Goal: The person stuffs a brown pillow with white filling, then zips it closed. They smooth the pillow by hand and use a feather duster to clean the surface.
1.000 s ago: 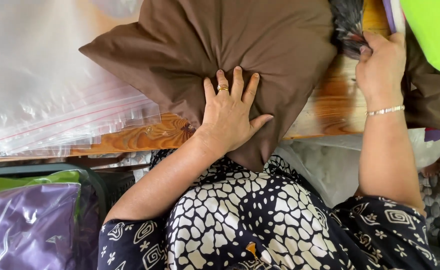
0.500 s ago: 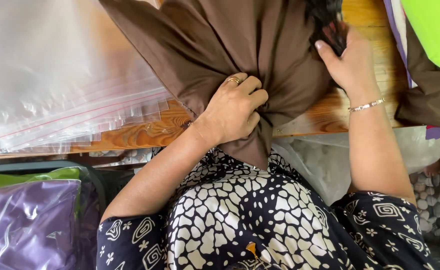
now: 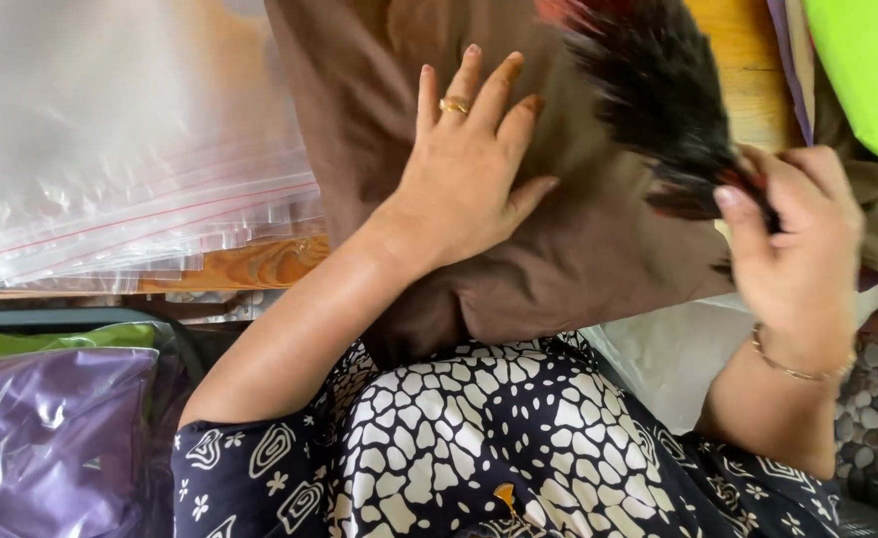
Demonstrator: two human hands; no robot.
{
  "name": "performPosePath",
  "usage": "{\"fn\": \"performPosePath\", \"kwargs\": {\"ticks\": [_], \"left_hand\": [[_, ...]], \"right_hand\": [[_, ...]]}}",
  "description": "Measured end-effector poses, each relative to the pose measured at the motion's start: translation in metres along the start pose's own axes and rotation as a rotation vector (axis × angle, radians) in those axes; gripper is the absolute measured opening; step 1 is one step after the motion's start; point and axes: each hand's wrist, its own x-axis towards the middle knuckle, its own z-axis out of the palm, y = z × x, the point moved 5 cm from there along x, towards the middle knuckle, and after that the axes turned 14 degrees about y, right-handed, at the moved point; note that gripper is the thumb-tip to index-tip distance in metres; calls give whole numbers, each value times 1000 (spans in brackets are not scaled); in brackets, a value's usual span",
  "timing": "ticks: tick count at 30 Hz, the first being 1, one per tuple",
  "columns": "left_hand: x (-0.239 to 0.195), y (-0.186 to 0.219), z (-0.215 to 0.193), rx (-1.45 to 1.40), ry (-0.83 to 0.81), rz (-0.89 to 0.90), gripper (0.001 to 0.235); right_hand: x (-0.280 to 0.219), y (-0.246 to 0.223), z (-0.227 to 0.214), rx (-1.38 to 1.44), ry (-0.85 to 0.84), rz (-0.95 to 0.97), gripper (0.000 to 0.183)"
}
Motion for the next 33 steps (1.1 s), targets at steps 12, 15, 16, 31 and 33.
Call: {"fn": "performPosePath", "kwargs": {"ticks": [12,15,16,31,33], "left_hand": [[-17,-22,55,242,-387,-102,74],[-18,-20,57,242,-415,-95,74],[-17,-20,57,258,-432,-94,74],[-23,-19,57,220,-414,-85,74],[-18,-18,55,230,-445,-84,74]], "right_hand": [[43,167,124,-99,-139,32,33],[52,164,105,-197,-50,22,35],[56,153,95,-197,36,6,39],[35,187,97,-191,-141,367,33],[42,160,81,-188,-27,222,35]]}}
